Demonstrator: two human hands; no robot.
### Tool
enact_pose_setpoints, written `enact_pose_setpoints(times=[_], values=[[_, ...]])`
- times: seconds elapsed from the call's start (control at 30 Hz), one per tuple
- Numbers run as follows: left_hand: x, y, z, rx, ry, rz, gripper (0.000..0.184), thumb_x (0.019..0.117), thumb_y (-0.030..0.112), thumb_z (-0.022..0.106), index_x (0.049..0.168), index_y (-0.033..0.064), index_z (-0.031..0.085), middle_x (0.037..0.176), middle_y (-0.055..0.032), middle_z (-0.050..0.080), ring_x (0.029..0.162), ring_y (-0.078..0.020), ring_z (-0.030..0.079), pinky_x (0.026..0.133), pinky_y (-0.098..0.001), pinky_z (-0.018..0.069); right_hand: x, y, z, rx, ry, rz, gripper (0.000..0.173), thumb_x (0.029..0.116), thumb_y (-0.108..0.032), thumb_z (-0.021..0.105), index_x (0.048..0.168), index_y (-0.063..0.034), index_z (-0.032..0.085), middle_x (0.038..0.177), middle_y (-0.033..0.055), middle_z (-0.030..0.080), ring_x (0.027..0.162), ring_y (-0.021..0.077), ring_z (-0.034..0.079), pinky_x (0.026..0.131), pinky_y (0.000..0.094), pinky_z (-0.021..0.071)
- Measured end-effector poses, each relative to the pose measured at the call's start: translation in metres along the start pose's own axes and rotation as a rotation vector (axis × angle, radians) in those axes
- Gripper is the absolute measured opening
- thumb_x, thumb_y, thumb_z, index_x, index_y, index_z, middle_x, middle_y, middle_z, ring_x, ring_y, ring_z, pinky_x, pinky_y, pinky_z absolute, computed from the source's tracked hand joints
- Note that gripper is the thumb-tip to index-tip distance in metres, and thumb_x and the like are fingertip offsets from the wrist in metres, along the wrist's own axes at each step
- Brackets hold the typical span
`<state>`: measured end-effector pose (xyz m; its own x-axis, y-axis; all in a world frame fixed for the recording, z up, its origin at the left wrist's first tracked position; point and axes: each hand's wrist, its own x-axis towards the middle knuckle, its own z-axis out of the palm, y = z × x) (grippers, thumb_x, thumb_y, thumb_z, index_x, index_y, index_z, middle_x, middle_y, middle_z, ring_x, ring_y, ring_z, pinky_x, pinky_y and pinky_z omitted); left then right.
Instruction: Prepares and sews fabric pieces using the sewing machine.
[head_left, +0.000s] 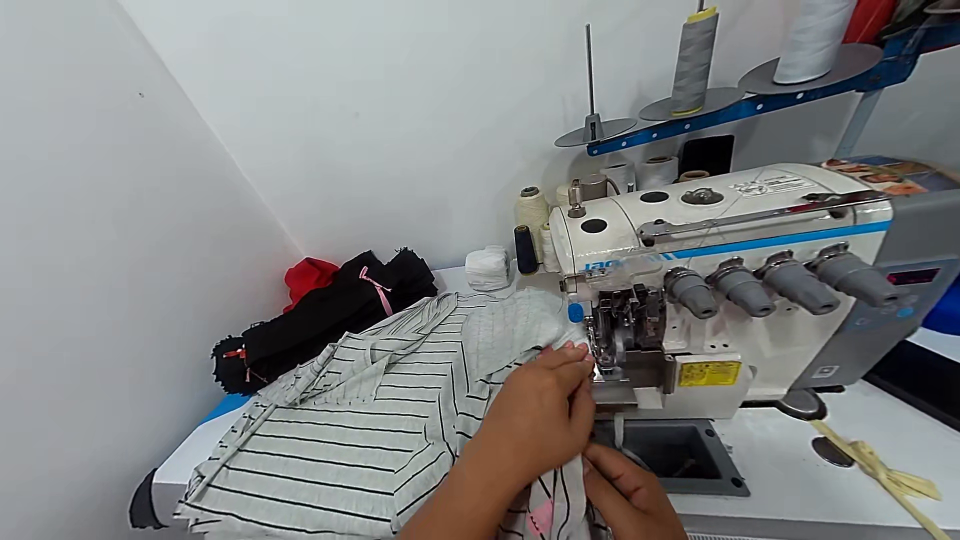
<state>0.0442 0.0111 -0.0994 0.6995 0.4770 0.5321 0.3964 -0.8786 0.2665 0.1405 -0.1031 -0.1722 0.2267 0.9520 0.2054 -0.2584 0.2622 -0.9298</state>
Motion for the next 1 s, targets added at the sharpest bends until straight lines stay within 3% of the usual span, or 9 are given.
enact_pose_setpoints(times=[0.17, 0.4, 0.5, 0.6, 0.7, 0.83, 0.9, 0.97, 1.0], values=[[0.03, -0.017, -0.018, -0.076, -0.229, -0.048, 0.035, 0.099, 0.004, 0.05, 0.127, -0.0021, 0.07, 0.138, -0.0143, 0.066, 0.134, -0.0241, 0.059, 0.114, -0.041, 0.0443, -0.002, -0.005, 0.001, -0.001, 0.002, -0.02, 0.024, 0.1013, 0.002, 0.047, 0.117, 0.0032, 0.066, 0.099, -0.0011, 0.075, 0.09, 0.0025, 0.071, 0.085, 0.0239, 0.0596], [0.045, 0.002, -0.019, 0.146, -0.461, -0.394, 0.053, 0.1125, 0.031, 0.029, 0.156, 0.004, 0.04, 0.165, -0.0145, 0.033, 0.155, -0.0344, 0.025, 0.124, -0.0542, 0.0235, -0.004, -0.009, 0.006, 0.063, 0.0, -0.059, 0.033, 0.1058, -0.004, 0.037, 0.133, 0.0101, 0.048, 0.117, 0.0015, 0.067, 0.106, 0.0011, 0.064, 0.096, 0.023, 0.0537], [0.01, 0.028, -0.035, 0.01, -0.461, -0.288, 0.049, 0.11, 0.021, 0.032, 0.151, 0.0013, 0.048, 0.158, -0.0178, 0.046, 0.15, -0.0321, 0.037, 0.123, -0.0511, 0.0284, -0.007, -0.012, 0.0, 0.057, -0.03, -0.026, 0.036, 0.1072, -0.009, 0.036, 0.137, 0.0111, 0.044, 0.116, 0.0022, 0.066, 0.104, 0.0022, 0.066, 0.095, 0.0254, 0.0554], [-0.036, 0.024, -0.03, -0.29, -0.184, 0.079, 0.043, 0.0983, 0.003, 0.044, 0.137, -0.0009, 0.062, 0.131, -0.0169, 0.068, 0.124, -0.0281, 0.065, 0.107, -0.0463, 0.0501, -0.01, -0.01, -0.005, 0.061, 0.028, -0.005, 0.019, 0.1003, 0.003, 0.048, 0.112, -0.0062, 0.059, 0.093, -0.0089, 0.074, 0.087, 0.0009, 0.071, 0.083, 0.026, 0.0603], [-0.06, 0.003, -0.007, -0.128, 0.02, 0.212, 0.047, 0.0916, 0.003, 0.054, 0.137, 0.0088, 0.063, 0.145, -0.0142, 0.06, 0.137, -0.0296, 0.055, 0.114, -0.0509, 0.0435, -0.016, -0.011, -0.014, 0.03, 0.106, -0.03, 0.019, 0.1009, 0.002, 0.047, 0.109, -0.0071, 0.061, 0.087, -0.0101, 0.074, 0.081, 0.001, 0.071, 0.079, 0.0254, 0.0605], [-0.07, -0.023, 0.006, 0.114, 0.285, 0.081, 0.036, 0.0935, 0.008, 0.055, 0.126, 0.009, 0.072, 0.132, -0.0136, 0.068, 0.126, -0.0311, 0.064, 0.102, -0.0486, 0.0539, -0.018, -0.026, -0.032, 0.049, 0.253, -0.043, 0.027, 0.1074, -0.004, 0.033, 0.114, -0.0068, 0.058, 0.089, -0.0127, 0.073, 0.084, -0.0027, 0.07, 0.083, 0.0215, 0.0595], [-0.066, -0.026, 0.001, 0.074, 0.359, 0.056, 0.031, 0.0944, 0.003, 0.053, 0.115, 0.0057, 0.076, 0.12, -0.0116, 0.074, 0.116, -0.0262, 0.07, 0.099, -0.0396, 0.0563, -0.018, -0.027, -0.045, -0.022, 0.302, -0.153, 0.028, 0.1071, -0.004, 0.034, 0.108, -0.0123, 0.06, 0.089, -0.0166, 0.072, 0.084, -0.0061, 0.068, 0.081, 0.019, 0.0583], [-0.057, -0.018, -0.005, 0.064, 0.411, 0.052, 0.028, 0.0934, 0.002, 0.053, 0.108, 0.0063, 0.077, 0.105, -0.009, 0.077, 0.101, -0.0196, 0.074, 0.09, -0.032, 0.0589, -0.022, -0.019, -0.058, -0.306, 0.314, -0.474, 0.022, 0.0986, 0.0, 0.048, 0.113, -0.0129, 0.058, 0.105, -0.0181, 0.065, 0.1, -0.0089, 0.06, 0.09, 0.0168, 0.0509], [-0.051, -0.009, -0.008, 0.062, 0.421, 0.063, 0.027, 0.0937, 0.004, 0.053, 0.105, 0.0078, 0.077, 0.099, -0.0079, 0.076, 0.094, -0.0177, 0.073, 0.084, -0.0304, 0.0593, -0.029, -0.018, -0.061, -0.519, 0.301, -0.628, 0.018, 0.0978, -0.008, 0.056, 0.115, -0.0121, 0.056, 0.113, -0.0115, 0.058, 0.11, -0.0057, 0.054, 0.095, 0.0176, 0.0451]])
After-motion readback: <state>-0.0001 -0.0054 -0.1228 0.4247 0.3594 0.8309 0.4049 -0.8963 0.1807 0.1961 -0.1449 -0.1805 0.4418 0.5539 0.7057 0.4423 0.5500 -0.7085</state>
